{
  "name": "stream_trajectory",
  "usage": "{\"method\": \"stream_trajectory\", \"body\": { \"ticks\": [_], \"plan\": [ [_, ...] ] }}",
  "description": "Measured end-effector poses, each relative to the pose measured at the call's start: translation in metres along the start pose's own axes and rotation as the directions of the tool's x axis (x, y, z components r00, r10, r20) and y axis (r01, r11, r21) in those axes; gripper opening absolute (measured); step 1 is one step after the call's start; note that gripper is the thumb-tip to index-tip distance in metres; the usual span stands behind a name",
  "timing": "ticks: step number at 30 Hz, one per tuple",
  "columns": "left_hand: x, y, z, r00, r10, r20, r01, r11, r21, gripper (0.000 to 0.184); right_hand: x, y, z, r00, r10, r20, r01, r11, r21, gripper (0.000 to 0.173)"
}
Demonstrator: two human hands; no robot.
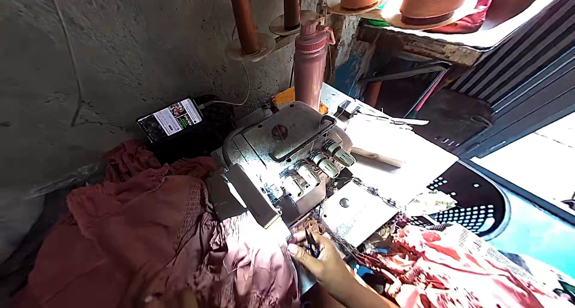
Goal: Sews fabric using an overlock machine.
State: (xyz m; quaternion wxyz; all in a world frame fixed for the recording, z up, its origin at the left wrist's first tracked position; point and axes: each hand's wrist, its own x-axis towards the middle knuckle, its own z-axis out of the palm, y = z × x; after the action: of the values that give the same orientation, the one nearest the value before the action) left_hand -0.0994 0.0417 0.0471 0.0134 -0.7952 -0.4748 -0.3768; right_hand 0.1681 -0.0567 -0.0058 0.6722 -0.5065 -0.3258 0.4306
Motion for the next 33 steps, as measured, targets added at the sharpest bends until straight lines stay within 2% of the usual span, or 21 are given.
{"method": "stream_trajectory", "body": {
  "ticks": [1, 3, 4, 6, 9, 15, 18, 22, 26, 28, 29, 30, 31, 32, 33],
  "plan": [
    [0.006, 0.028, 0.005, 0.998, 0.062, -0.015, -0.063, 0.989, -0.134, 0.029, -0.001, 0.001, 0.000, 1.000, -0.003, 0.010, 0.003, 1.000, -0.012, 0.014],
    [0.016, 0.089, 0.016, 0.983, 0.164, 0.088, -0.126, 0.933, -0.336, 0.026, 0.001, -0.001, 0.000, 0.999, -0.017, 0.036, 0.018, 0.999, -0.044, 0.012],
    [0.018, 0.110, 0.026, 0.970, 0.195, 0.146, -0.131, 0.923, -0.362, 0.033, 0.002, -0.002, -0.001, 0.998, -0.027, 0.048, 0.030, 0.998, -0.061, 0.012],
    [0.017, 0.128, 0.051, 0.954, 0.204, 0.219, -0.150, 0.959, -0.241, 0.049, 0.003, -0.004, -0.002, 0.995, -0.056, 0.079, 0.062, 0.995, -0.084, 0.012],
    [0.014, 0.123, 0.062, 0.934, 0.205, 0.291, -0.173, 0.976, -0.134, 0.048, -0.004, -0.012, -0.007, 0.989, -0.108, 0.100, 0.120, 0.985, -0.122, 0.012],
    [0.018, 0.119, 0.057, 0.915, 0.238, 0.326, -0.194, 0.968, -0.162, 0.041, -0.002, -0.009, -0.006, 0.983, -0.169, 0.066, 0.177, 0.975, -0.137, 0.012],
    [0.027, 0.102, 0.063, 0.916, 0.238, 0.324, -0.160, 0.955, -0.251, 0.036, -0.003, -0.002, 0.004, 0.977, -0.205, 0.064, 0.212, 0.964, -0.160, 0.014],
    [0.051, 0.067, 0.075, 0.914, 0.235, 0.332, -0.110, 0.928, -0.355, 0.033, -0.012, 0.002, 0.031, 0.940, -0.295, 0.173, 0.333, 0.905, -0.266, 0.016],
    [0.062, 0.055, 0.075, 0.926, 0.201, 0.319, -0.092, 0.941, -0.325, 0.032, -0.003, -0.004, 0.041, 0.885, -0.355, 0.303, 0.447, 0.830, -0.332, 0.017],
    [0.053, 0.052, 0.068, 0.930, 0.192, 0.313, -0.089, 0.944, -0.316, 0.033, -0.002, -0.013, 0.034, 0.862, -0.326, 0.388, 0.476, 0.784, -0.398, 0.020],
    [0.045, 0.052, 0.064, 0.935, 0.187, 0.301, -0.090, 0.947, -0.309, 0.034, -0.002, -0.022, 0.030, 0.863, -0.295, 0.410, 0.475, 0.749, -0.462, 0.027],
    [0.036, 0.051, 0.060, 0.939, 0.181, 0.291, -0.094, 0.952, -0.292, 0.034, -0.003, -0.034, 0.025, 0.873, -0.264, 0.410, 0.468, 0.693, -0.549, 0.042],
    [0.027, 0.052, 0.055, 0.941, 0.173, 0.289, -0.089, 0.955, -0.282, 0.035, -0.002, -0.046, 0.021, 0.880, -0.270, 0.390, 0.471, 0.595, -0.651, 0.058],
    [0.019, 0.053, 0.050, 0.942, 0.163, 0.294, -0.080, 0.958, -0.274, 0.034, 0.001, -0.055, 0.019, 0.881, -0.299, 0.367, 0.472, 0.479, -0.740, 0.065],
    [0.011, 0.056, 0.046, 0.944, 0.155, 0.292, -0.075, 0.961, -0.265, 0.034, 0.006, -0.061, 0.018, 0.871, -0.336, 0.358, 0.469, 0.357, -0.808, 0.059]
  ]
}}
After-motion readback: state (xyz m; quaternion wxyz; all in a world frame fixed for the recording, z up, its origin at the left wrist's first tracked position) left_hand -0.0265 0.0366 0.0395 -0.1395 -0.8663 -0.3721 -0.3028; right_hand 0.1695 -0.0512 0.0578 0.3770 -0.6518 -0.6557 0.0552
